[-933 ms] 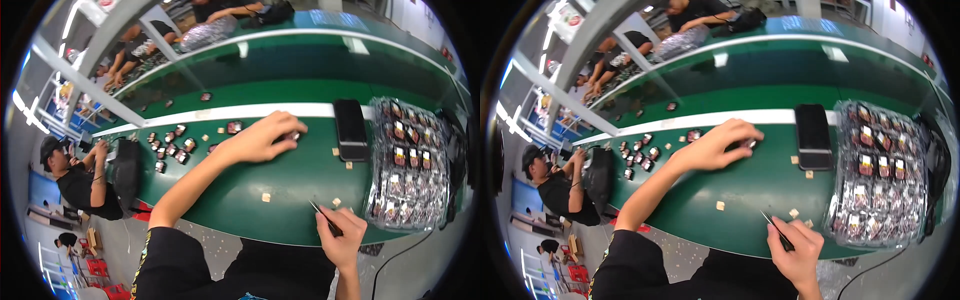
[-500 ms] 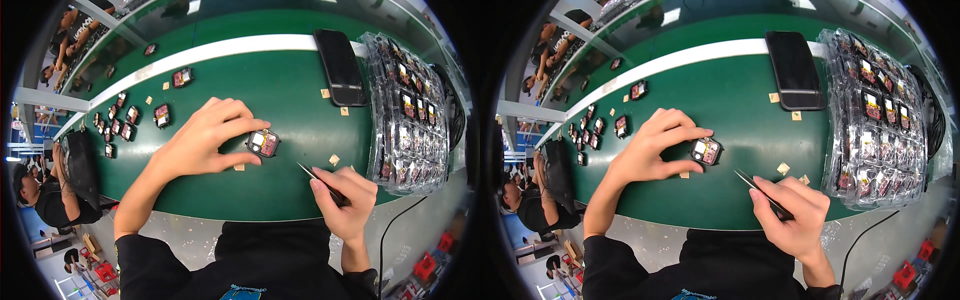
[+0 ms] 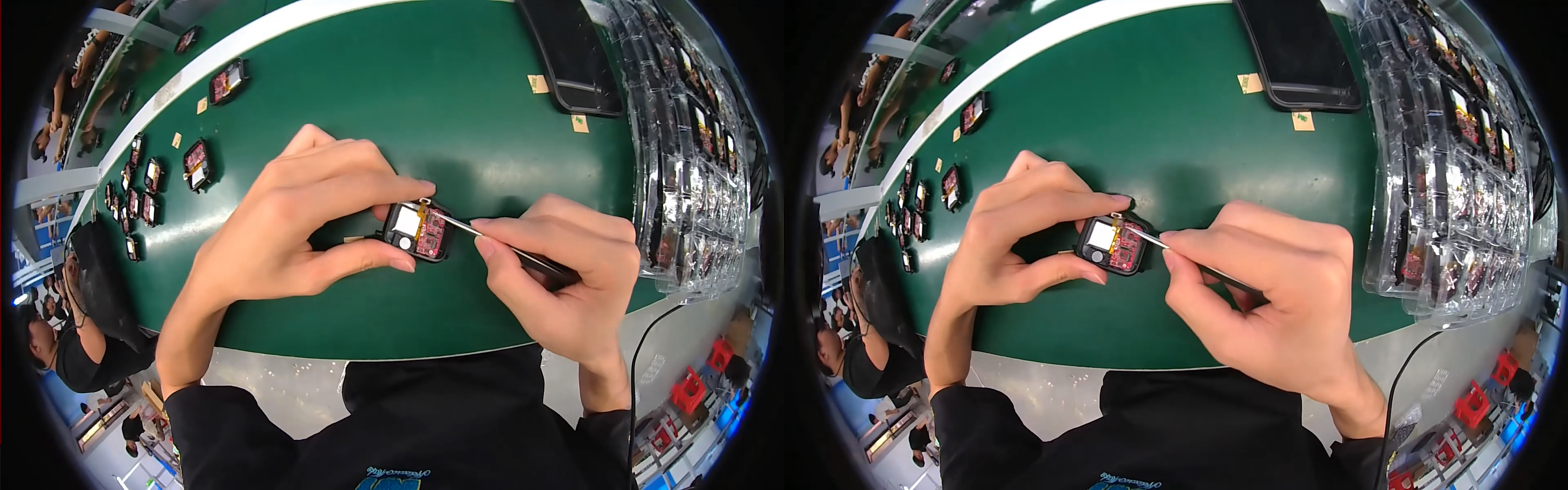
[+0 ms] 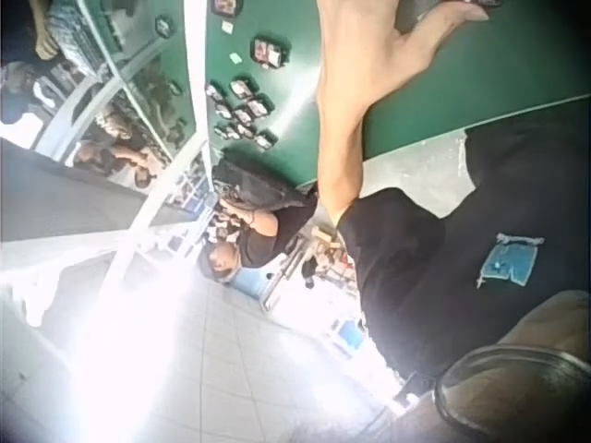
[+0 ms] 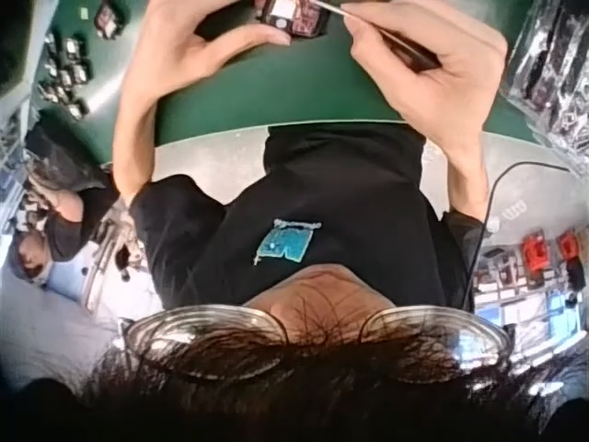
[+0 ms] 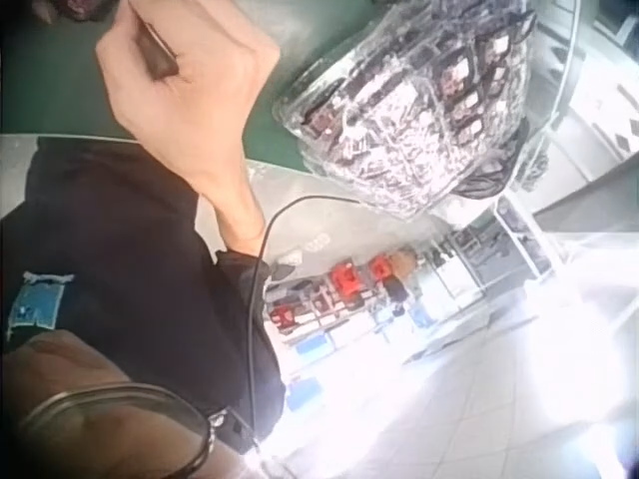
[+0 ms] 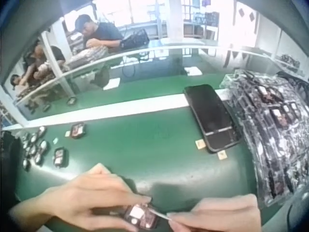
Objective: Manually assemble internal components of small electronic devices, likely smartwatches, using tweezers.
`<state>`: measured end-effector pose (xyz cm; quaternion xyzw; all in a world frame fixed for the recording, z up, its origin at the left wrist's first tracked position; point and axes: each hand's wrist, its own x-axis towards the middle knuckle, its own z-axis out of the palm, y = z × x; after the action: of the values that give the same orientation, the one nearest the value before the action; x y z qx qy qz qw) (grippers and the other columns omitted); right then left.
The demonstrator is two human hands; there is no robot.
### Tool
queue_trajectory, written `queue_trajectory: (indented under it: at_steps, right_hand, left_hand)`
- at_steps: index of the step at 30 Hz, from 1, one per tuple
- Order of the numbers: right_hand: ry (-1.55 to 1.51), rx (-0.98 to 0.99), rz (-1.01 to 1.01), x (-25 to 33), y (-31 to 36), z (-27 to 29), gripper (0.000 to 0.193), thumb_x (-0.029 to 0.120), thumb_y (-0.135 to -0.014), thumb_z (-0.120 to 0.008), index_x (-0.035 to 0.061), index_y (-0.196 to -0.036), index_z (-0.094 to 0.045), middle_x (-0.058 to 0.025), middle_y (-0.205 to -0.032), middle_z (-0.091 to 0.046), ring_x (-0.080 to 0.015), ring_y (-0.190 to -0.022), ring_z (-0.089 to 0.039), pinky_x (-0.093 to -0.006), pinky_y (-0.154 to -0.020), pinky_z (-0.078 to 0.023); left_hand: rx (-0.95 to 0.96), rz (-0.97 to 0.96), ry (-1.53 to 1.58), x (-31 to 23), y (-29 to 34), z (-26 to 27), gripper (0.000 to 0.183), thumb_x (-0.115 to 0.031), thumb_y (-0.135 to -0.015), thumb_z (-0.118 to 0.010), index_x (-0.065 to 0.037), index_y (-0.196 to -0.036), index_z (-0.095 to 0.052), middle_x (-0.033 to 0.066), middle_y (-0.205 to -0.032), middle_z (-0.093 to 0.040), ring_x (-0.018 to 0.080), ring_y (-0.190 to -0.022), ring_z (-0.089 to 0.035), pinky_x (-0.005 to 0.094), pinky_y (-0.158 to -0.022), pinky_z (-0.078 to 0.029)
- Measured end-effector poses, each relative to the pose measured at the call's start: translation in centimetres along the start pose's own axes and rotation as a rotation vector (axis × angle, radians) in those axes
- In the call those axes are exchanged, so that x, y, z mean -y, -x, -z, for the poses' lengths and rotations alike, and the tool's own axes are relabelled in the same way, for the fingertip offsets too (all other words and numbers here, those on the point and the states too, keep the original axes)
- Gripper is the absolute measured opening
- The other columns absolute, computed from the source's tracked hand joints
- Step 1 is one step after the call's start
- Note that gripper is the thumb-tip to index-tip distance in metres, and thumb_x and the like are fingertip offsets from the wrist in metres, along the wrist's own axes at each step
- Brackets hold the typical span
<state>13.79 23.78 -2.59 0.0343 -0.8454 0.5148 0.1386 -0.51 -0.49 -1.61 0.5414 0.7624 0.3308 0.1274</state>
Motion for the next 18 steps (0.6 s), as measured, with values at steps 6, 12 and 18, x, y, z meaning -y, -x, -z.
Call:
queue_trajectory:
  at_steps: [6, 12, 18]
  right_hand:
    - [0.072, 0.041, -0.011, 0.2, -0.2, -0.3, 0.019, -0.008, -0.081, -0.083, -0.0018, -0.098, -0.086, -0.0050, -0.070, -0.069, -0.0074, -0.054, -0.055, -0.0246, -0.050, -0.035]
    - [0.110, 0.010, 0.044, 0.1, -0.2, -0.3, 0.021, -0.009, -0.080, -0.083, -0.0034, -0.100, -0.086, -0.0058, -0.072, -0.070, -0.0073, -0.056, -0.056, -0.0237, -0.049, -0.035]
    - [0.173, -0.072, 0.205, -0.8, 0.2, -0.8, 0.032, -0.010, -0.073, -0.086, -0.0031, -0.105, -0.086, -0.0064, -0.075, -0.069, -0.0113, -0.057, -0.059, -0.0254, -0.049, -0.041]
  left_hand:
    - [0.004, 0.001, 0.001, 0.2, -0.2, 0.1, 0.063, -0.041, -0.073, -0.096, -0.002, -0.122, -0.083, 0.0058, -0.089, -0.073, 0.0211, -0.080, -0.064, 0.0359, -0.082, -0.037]
    - [0.005, 0.007, -0.034, 0.1, -0.3, 0.2, 0.069, -0.046, -0.069, -0.097, 0.000, -0.120, -0.083, 0.0048, -0.086, -0.072, 0.0180, -0.072, -0.060, 0.0342, -0.079, -0.038]
    - [-0.006, 0.013, -0.066, 0.1, -0.4, 0.3, 0.071, -0.050, -0.066, -0.098, -0.002, -0.116, -0.082, 0.0019, -0.084, -0.071, 0.0133, -0.065, -0.051, 0.0322, -0.075, -0.037]
